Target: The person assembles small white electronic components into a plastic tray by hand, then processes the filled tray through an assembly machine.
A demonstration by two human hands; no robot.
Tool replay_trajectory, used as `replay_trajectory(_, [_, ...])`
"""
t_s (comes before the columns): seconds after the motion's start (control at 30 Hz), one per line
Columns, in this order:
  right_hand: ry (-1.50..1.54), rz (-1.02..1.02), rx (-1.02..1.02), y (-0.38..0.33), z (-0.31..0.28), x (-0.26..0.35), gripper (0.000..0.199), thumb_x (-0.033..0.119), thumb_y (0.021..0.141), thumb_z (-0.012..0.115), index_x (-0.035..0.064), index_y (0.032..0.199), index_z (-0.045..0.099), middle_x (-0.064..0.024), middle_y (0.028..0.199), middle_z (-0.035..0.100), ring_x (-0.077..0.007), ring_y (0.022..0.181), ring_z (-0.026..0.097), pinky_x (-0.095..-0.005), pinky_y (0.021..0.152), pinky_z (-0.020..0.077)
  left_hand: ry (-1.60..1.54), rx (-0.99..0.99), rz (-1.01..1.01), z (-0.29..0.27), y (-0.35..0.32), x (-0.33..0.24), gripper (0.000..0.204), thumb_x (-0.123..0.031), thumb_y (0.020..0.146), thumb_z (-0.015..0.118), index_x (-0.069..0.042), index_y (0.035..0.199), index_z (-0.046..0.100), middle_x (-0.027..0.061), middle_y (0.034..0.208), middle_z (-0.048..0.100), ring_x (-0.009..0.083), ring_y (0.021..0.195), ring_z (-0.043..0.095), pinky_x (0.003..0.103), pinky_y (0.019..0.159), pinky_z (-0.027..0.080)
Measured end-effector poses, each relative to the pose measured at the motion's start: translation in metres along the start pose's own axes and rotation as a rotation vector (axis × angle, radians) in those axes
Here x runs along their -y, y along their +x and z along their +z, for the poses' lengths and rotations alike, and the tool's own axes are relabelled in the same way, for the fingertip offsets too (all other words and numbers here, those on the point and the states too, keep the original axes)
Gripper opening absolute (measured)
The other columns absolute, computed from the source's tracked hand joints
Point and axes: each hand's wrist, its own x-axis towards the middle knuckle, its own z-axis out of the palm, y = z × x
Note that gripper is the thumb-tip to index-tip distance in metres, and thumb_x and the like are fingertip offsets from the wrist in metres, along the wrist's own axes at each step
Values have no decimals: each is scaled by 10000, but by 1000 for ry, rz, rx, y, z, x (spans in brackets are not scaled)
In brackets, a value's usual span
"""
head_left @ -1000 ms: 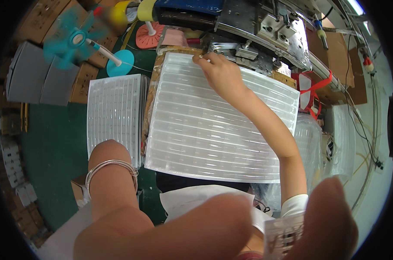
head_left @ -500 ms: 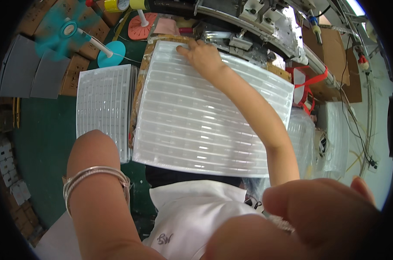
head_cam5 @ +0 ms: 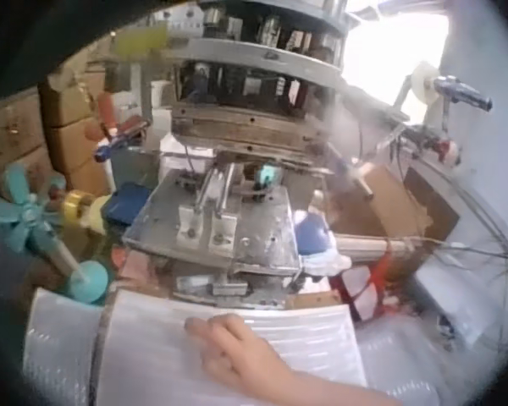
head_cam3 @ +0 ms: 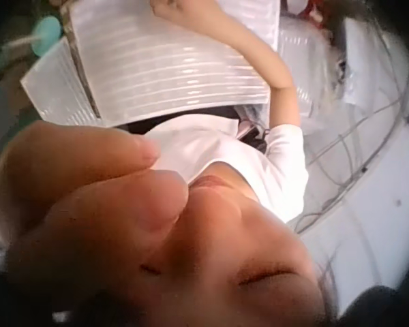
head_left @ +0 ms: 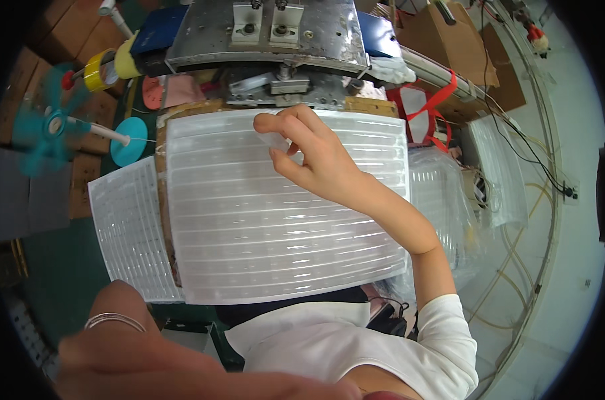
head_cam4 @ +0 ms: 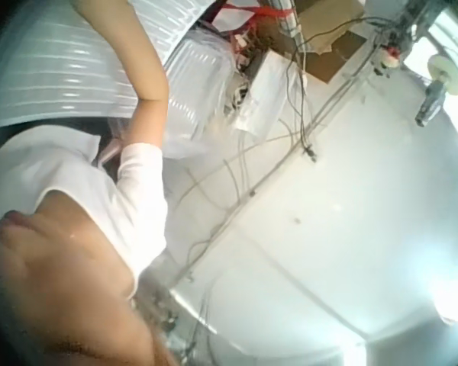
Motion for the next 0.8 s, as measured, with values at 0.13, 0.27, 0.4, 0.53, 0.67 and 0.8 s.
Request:
replay_trajectory(0.13, [140, 73, 84, -18, -10, 7, 370, -15, 775, 586, 75, 1132, 543, -64, 1027, 532, -156, 857, 537, -251, 646, 481, -28, -13, -23, 7, 5, 7, 228, -107, 760, 602, -72, 985, 601, 100, 843, 613, 247, 732, 587, 327, 619, 482])
replay_trajectory(0.27, [89, 76, 60, -32, -19, 0, 372, -22, 776, 600, 49, 1137, 537, -66, 1071, 553, -162, 859, 533, -245, 667, 477, -65, -18, -28, 68, 56, 12, 236, -100, 762, 596, -68, 996, 601, 108, 851, 613, 256, 740, 590, 332, 623, 486])
replay_trajectory(0.4, [126, 126, 54, -40, -15, -8, 422, -28, 769, 617, 50, 1167, 503, -87, 1092, 532, -182, 902, 567, -258, 660, 501, -35, -22, -71, 37, 35, 6, 245, -94, 765, 590, -65, 1008, 601, 116, 860, 613, 266, 748, 592, 337, 628, 491])
replay_trajectory(0.53, [307, 282, -51, -50, -13, -18, 359, 16, 797, 629, 45, 1128, 494, -93, 1127, 552, -173, 897, 593, -260, 662, 501, -68, 37, -225, 72, 69, 1, 254, -88, 767, 584, -62, 1020, 601, 124, 868, 613, 276, 756, 594, 341, 632, 495])
replay_trajectory(0.67, [171, 236, -129, -44, -64, -20, 224, 50, 831, 606, 37, 1050, 560, -70, 1088, 589, -131, 895, 582, -249, 701, 483, 310, -65, -519, 64, 49, 62, 223, 50, 701, 486, -3, 888, 595, 120, 856, 607, 235, 782, 599, 309, 712, 475])
replay_trajectory(0.8, [180, 220, -472, -46, -107, -29, 255, 39, 837, 593, 29, 1092, 592, -60, 1183, 554, -120, 933, 550, -231, 748, 471, 724, -273, -314, 40, 83, 112, 207, -9, 739, 532, -41, 923, 621, 109, 852, 593, 251, 746, 591, 340, 675, 476])
